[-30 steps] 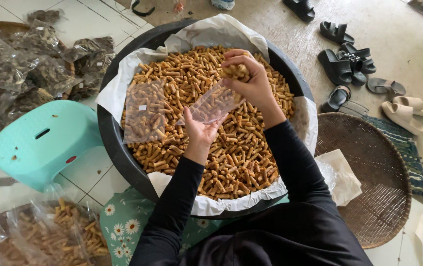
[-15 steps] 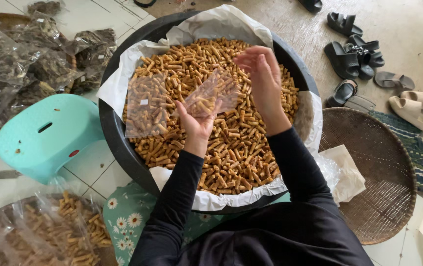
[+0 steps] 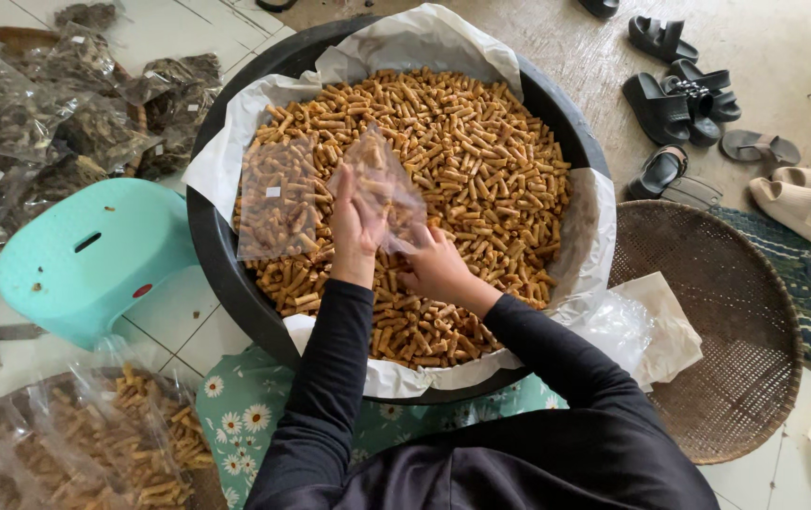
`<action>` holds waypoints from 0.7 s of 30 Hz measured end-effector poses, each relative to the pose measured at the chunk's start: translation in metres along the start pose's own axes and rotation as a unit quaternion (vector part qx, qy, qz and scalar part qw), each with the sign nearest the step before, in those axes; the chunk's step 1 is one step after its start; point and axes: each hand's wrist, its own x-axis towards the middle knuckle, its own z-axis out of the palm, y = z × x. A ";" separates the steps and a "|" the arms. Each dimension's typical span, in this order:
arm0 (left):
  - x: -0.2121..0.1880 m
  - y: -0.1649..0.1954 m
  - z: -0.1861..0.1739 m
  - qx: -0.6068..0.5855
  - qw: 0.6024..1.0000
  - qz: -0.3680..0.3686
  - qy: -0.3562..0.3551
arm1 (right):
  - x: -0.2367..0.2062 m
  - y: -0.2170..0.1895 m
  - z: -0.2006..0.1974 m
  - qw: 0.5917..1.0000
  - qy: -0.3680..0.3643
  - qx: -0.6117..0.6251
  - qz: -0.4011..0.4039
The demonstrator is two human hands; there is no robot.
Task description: The person sits on the floor beside a large paper-lined basin filled with fried snack sticks. They open a clear plastic bag, grab handfuls of snack sticks from the basin, fill the bag, seal it, and set the filled bag aside with other completed bags.
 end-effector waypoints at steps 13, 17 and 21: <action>-0.005 -0.010 0.010 -0.066 0.983 0.068 0.156 | -0.004 0.029 -0.068 0.954 0.041 0.271 0.120; -0.011 -0.013 0.020 -0.077 0.976 0.065 0.193 | 0.005 0.024 -0.139 0.912 0.136 0.375 0.093; -0.023 -0.026 0.025 -0.088 0.972 0.018 0.216 | 0.045 0.004 -0.175 0.972 0.097 0.210 -0.042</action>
